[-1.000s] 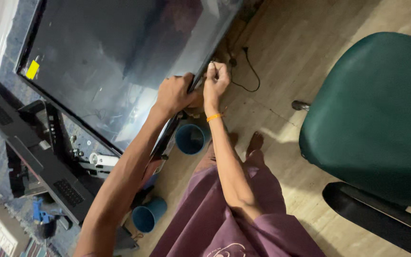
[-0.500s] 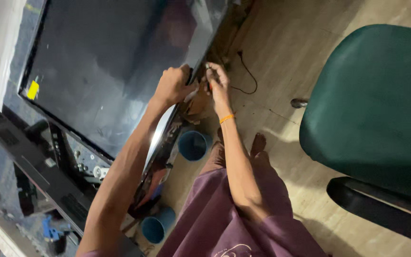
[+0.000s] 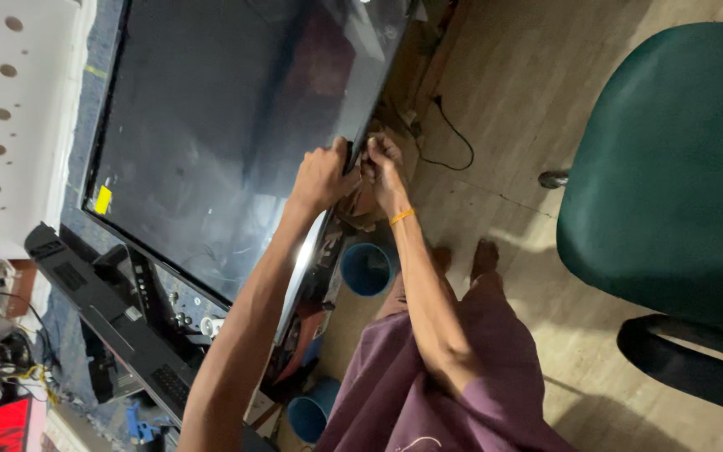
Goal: The person works on a flat-screen TV laid on a workbench, prying along the bezel edge with a small tool and using their hands to separate the frame from the panel. They reposition the large panel, lift and flip it to expose the back, then open a workbench drawer and reach inside for tools or parts.
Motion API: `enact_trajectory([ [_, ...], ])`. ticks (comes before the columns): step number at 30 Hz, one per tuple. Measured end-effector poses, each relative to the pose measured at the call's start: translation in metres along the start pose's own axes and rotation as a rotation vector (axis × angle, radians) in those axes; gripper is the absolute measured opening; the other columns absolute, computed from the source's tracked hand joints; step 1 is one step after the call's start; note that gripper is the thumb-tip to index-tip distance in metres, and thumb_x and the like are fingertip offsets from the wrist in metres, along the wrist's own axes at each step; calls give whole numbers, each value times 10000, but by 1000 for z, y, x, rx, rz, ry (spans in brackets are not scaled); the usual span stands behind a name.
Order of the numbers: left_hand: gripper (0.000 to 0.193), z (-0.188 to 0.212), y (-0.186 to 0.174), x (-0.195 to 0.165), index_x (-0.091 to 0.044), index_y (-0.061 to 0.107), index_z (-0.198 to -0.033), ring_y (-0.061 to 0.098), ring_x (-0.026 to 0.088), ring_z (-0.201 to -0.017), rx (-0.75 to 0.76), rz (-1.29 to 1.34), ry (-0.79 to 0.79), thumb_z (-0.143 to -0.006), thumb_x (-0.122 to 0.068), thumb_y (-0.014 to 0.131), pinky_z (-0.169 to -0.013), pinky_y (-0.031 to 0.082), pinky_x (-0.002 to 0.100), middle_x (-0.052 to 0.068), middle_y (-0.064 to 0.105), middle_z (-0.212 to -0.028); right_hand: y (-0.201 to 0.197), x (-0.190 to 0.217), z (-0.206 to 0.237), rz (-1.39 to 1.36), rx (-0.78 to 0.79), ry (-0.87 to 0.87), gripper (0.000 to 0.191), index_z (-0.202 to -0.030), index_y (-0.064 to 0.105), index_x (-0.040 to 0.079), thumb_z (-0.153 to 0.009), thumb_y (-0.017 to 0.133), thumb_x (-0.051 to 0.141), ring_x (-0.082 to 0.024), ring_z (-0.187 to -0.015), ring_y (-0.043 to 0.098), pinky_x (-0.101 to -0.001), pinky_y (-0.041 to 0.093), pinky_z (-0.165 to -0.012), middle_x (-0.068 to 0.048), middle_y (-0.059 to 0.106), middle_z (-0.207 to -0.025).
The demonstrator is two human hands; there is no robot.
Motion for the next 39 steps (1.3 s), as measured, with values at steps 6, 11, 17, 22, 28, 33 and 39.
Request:
enact_trajectory([
  [6,495,2,2,1,0,493,-1053,652,521,-736,14,13,-38,-875,-375,763,-715,519,612,299,671,-750,17,-15,-1,-423,9,-84,132,-983,619,156,-1034,686,256,-80,-633,532,-238,399,-542,39,592,-794],
  [11,473,4,3,2,-7,504,-1062,650,523,-726,-39,29,-36,-878,-354,767,-699,520,608,289,680,-766,20,-16,0,-268,-118,-79,93,-923,628,187,-988,668,241,-51,-564,484,-213,366,-472,57,603,-759],
  [17,437,-1,0,2,1,549,-1010,652,508,-747,-5,41,31,-802,-312,772,-689,523,582,279,667,-758,22,-7,8,424,-345,-594,176,-932,612,115,-1063,655,224,-26,-741,472,-231,434,-677,74,556,-800],
  [22,351,-3,-9,-1,-13,591,-903,647,493,-764,51,92,21,-837,-309,767,-696,509,571,254,667,-751,16,7,6,335,-286,-458,172,-943,655,89,-1038,663,232,-37,-729,475,-232,418,-669,62,558,-796],
  [28,359,4,-21,-22,-60,594,-930,673,468,-772,-12,116,-21,-763,-321,777,-682,541,550,205,700,-779,10,28,1,177,-402,-243,173,-971,693,133,-1004,674,302,-35,-567,453,-220,350,-489,43,592,-746],
  [33,406,-10,-24,-58,-28,548,-1118,696,445,-681,-196,-138,-73,-811,-233,718,-571,555,534,218,699,-968,10,45,-5,159,-463,-270,197,-970,695,126,-985,725,321,-40,-509,460,-230,316,-431,31,630,-737],
  [39,283,-64,-41,-80,-41,546,-1079,725,405,-722,-267,-254,-20,-921,-218,702,-594,586,490,216,709,-956,19,68,-13,298,-483,-316,189,-974,703,136,-978,708,324,-28,-521,450,-227,338,-435,49,633,-748],
])
Point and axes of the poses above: each hand's wrist, its own z-axis away from the middle knuckle, its own y-axis out of the palm, x = y × z, the point moved 1 cm from there along -z, towards the middle knuckle
